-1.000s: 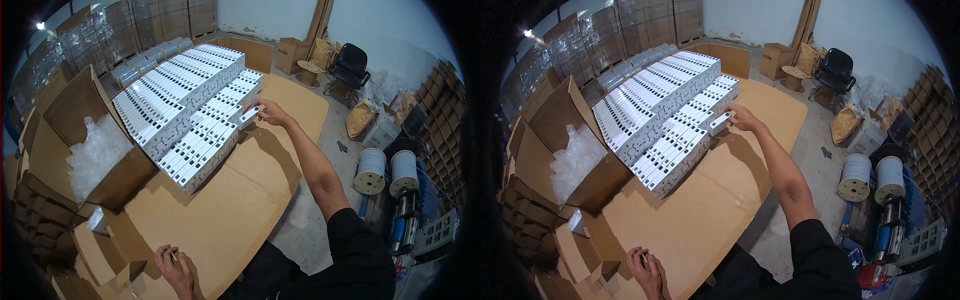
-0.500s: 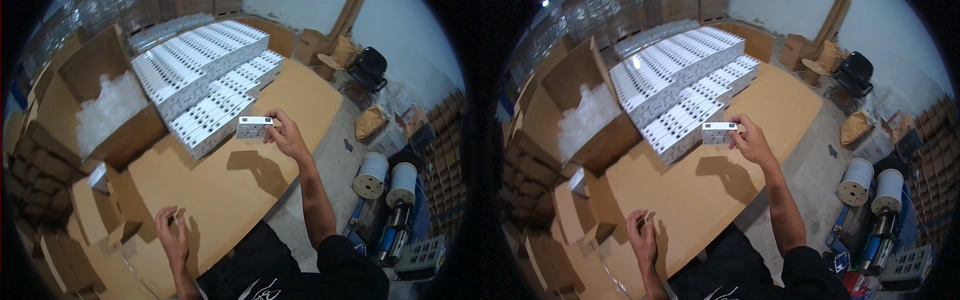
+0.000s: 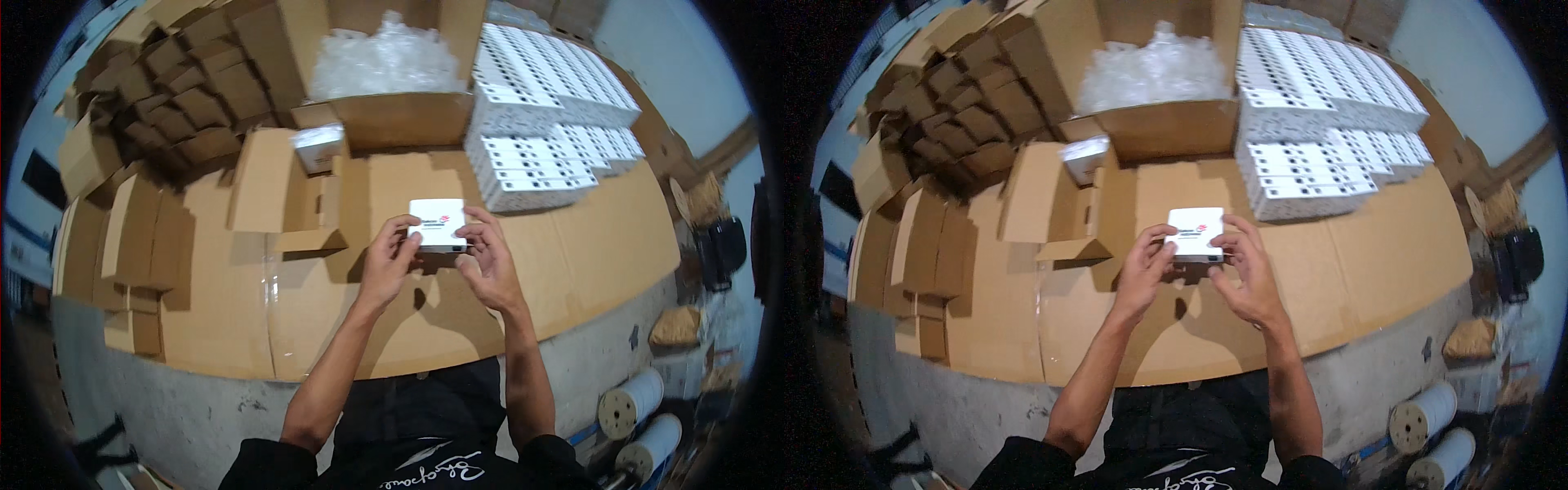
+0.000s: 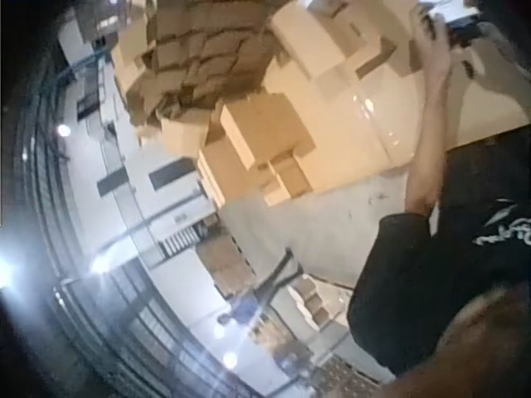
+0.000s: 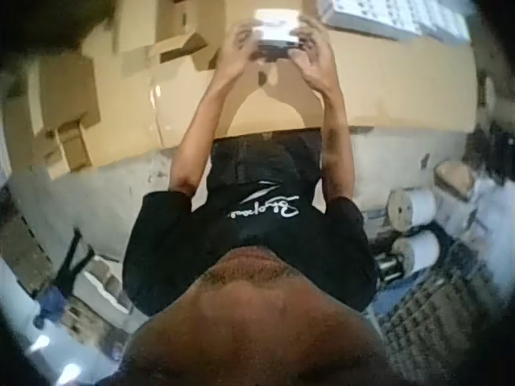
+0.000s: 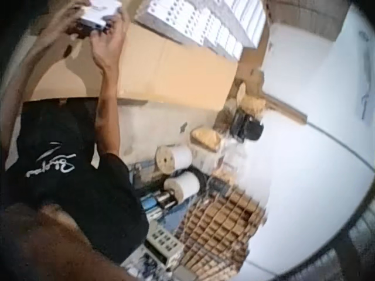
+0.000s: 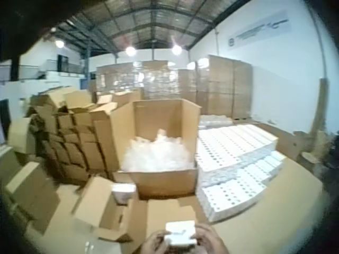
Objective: Packing small white electronics boxes into individual plastic bags and then placing them into larger cardboard shipping boxes.
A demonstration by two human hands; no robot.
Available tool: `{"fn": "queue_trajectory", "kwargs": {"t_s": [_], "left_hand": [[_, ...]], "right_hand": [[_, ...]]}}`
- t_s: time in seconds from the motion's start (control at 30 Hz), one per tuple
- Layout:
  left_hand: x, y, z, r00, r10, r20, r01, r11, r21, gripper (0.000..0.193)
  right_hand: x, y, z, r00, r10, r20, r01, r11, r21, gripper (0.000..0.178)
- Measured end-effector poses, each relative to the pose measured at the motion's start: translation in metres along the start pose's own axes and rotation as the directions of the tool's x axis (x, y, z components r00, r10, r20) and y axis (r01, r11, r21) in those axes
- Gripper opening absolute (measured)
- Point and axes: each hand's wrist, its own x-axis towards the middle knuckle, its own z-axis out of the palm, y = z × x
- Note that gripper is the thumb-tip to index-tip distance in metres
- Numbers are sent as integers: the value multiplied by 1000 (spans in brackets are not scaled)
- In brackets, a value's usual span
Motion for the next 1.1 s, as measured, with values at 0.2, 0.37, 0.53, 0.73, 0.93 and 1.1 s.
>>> {"fn": "queue_trajectory", "kwargs": {"t_s": [0.2,0.37,0.53,0.73,0.93,1.1], "left_hand": [[23,-1,-8,969,229,-90,-206,957,206,46],[21,-12,-23,945,316,-84,-232,829,509,50],[21,-9,-20,939,340,-42,-257,780,570,42],[17,-4,-17,946,324,-14,-264,797,543,54],[8,28,-12,830,550,-94,-362,659,659,52],[53,128,25,715,698,47,-481,441,758,31]], "right_hand": [[28,45,3,989,86,-119,-81,996,47,21],[31,60,10,990,12,-140,-37,985,-171,30],[27,57,5,992,80,-96,-105,950,-294,35],[24,44,3,996,69,-49,-82,928,-363,43],[0,41,-3,999,8,-50,-36,814,-579,54],[0,38,-3,998,36,-50,-60,737,-674,52]]}}
